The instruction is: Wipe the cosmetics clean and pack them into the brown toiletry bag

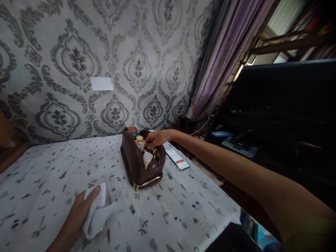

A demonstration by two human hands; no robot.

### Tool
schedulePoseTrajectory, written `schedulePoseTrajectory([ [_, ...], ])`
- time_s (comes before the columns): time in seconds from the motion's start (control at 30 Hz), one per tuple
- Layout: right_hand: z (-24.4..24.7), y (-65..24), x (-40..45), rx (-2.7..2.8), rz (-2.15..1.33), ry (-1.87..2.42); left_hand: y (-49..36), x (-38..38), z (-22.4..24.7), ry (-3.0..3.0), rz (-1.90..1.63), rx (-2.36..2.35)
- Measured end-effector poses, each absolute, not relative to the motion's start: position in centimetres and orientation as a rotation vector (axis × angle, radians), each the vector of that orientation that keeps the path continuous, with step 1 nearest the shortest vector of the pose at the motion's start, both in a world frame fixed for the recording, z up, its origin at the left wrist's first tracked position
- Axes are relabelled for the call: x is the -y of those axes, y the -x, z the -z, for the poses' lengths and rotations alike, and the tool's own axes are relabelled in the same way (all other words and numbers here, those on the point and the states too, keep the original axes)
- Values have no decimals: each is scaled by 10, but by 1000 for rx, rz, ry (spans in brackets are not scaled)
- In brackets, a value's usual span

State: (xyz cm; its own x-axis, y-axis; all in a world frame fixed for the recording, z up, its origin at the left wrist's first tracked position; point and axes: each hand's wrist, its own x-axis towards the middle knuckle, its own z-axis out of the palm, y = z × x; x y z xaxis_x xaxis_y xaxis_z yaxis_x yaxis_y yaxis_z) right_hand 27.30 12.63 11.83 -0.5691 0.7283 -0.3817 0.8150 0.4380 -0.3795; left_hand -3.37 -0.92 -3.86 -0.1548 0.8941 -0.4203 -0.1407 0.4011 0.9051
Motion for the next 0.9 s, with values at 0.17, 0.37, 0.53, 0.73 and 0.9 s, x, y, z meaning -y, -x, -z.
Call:
schedulePoseTrajectory([
  [0.17,-120,-277,-126,-2603,534,-1462,36,8,42,-755,-1037,-1405],
  [0.37,-124,-286,-132,-2676,221,-1658,43,1,59,-834,-1042,-1445],
  [0.53,-122,-289,-126,-2726,141,-1670,45,1,62,-873,-987,-1489],
  [0.73,-133,-302,-106,-2866,55,-1703,40,4,46,-904,-1003,-1581],
  [0.9,-141,-312,-89,-2917,186,-1638,40,3,47,-873,-975,-1534],
])
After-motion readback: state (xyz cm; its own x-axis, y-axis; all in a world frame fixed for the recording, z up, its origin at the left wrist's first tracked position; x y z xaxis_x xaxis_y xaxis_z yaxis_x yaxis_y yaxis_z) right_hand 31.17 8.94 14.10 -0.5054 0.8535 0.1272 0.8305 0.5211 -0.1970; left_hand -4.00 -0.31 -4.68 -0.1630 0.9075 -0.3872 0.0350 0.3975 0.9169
